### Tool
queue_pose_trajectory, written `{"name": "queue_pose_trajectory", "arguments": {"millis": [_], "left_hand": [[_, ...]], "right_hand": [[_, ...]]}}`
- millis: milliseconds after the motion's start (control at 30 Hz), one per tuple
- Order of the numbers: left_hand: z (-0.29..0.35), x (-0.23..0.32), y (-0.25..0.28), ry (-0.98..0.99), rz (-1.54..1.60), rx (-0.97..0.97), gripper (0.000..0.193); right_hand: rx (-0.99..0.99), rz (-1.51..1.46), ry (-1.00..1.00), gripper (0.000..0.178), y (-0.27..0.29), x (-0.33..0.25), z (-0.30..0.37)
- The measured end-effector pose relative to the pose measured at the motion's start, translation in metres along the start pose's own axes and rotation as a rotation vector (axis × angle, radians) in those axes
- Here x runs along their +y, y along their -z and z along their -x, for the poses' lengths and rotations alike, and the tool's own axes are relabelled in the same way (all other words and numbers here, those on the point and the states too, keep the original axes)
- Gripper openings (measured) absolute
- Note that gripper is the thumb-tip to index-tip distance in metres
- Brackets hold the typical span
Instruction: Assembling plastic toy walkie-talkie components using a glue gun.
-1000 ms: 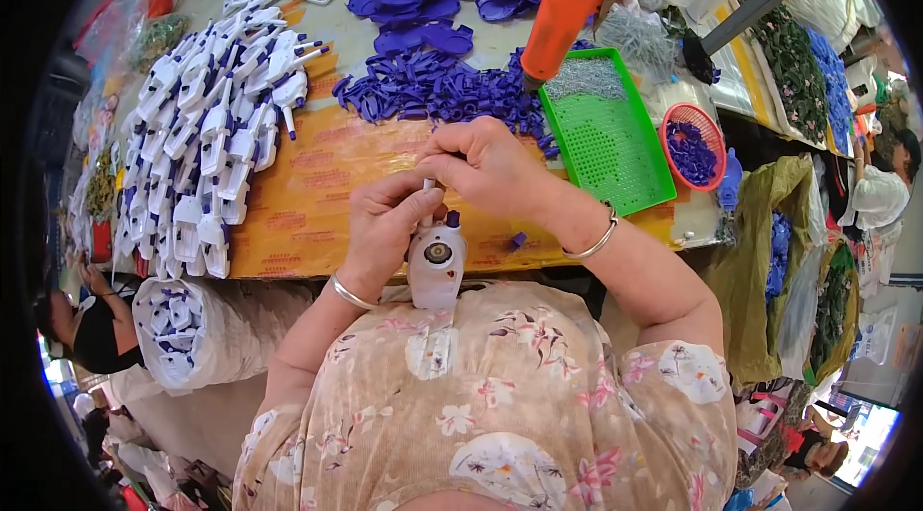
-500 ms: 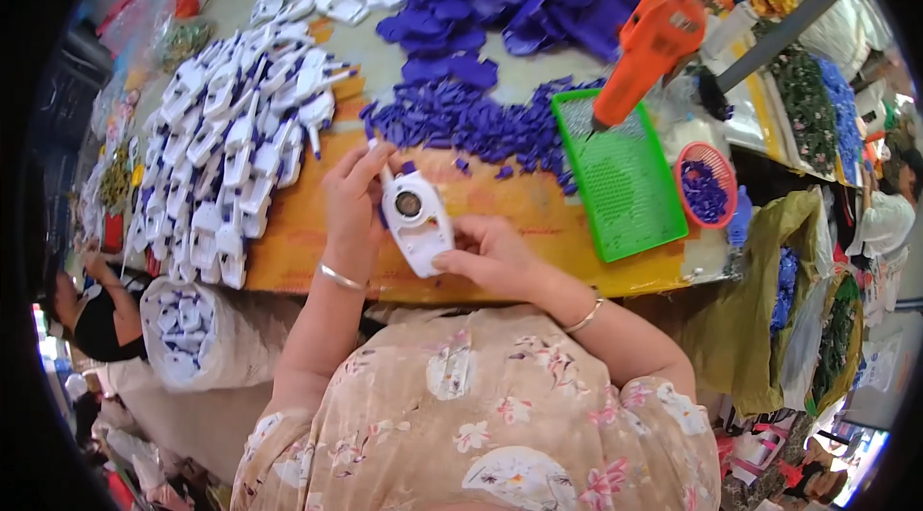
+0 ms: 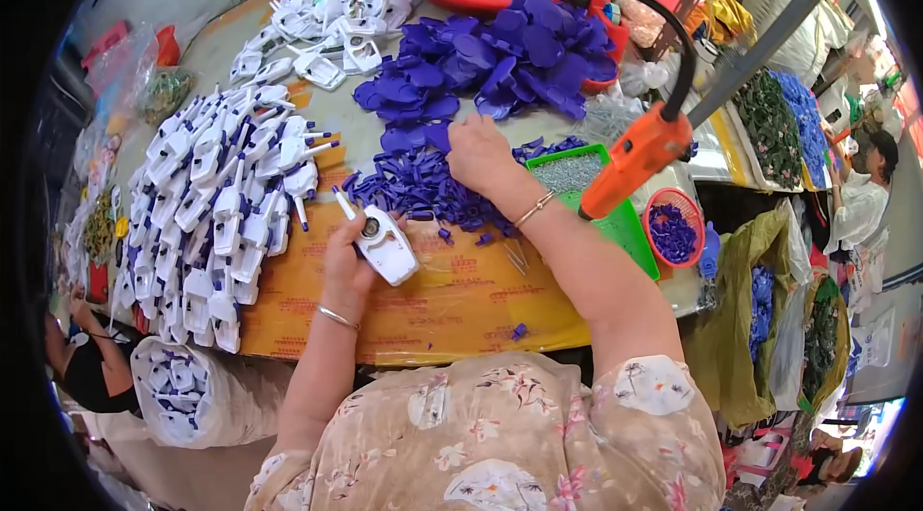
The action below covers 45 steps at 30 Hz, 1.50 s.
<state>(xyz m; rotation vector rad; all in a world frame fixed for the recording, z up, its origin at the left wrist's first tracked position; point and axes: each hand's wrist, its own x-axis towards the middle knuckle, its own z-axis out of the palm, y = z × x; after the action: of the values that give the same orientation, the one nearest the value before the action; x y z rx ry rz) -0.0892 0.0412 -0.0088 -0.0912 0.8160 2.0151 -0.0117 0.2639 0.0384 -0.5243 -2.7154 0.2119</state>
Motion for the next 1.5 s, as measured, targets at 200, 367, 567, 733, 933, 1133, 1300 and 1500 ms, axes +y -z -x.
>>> {"name": "queue_pose_trajectory", "arguments": {"millis": [200, 367, 567, 733, 933, 1133, 1300, 1500], "left_hand": [[-0.001, -0.001, 0.003, 0.031, -0.016, -0.021, 0.026], [0.005, -0.001, 0.005, -0.004, -0.080, -0.022, 0.028], [0.017, 0.000, -0.014, -0.077, -0.103, -0.096, 0.022], [0.054, 0.000, -0.047, 0.133, -0.023, -0.203, 0.028], [0.074, -0.019, -0.038, 0.092, -0.222, -0.236, 0.035], [0.085, -0.032, -0.037, -0.460, -0.552, 0.026, 0.032], [0.091, -0.044, -0.042, -0.448, -0.745, -0.150, 0.040], [0.085, -0.038, -0.041, -0.087, -0.168, -0.134, 0.037]], "right_hand": [[-0.142, -0.109, -0.037, 0.012, -0.022, 0.019, -0.008], [0.277, -0.146, 0.175, 0.014, 0.000, 0.002, 0.010], [-0.216, -1.552, -0.396, 0.018, 0.051, -0.042, 0.060], [-0.429, -1.376, -0.098, 0.017, 0.064, -0.049, 0.076], [-0.161, -1.398, -0.250, 0.023, 0.047, -0.059, 0.083], [-0.006, -0.998, -0.290, 0.036, 0.034, -0.075, 0.118], [0.024, -1.014, -0.272, 0.042, 0.021, -0.086, 0.119], [0.062, -1.332, -0.356, 0.049, 0.031, -0.074, 0.118]]}}
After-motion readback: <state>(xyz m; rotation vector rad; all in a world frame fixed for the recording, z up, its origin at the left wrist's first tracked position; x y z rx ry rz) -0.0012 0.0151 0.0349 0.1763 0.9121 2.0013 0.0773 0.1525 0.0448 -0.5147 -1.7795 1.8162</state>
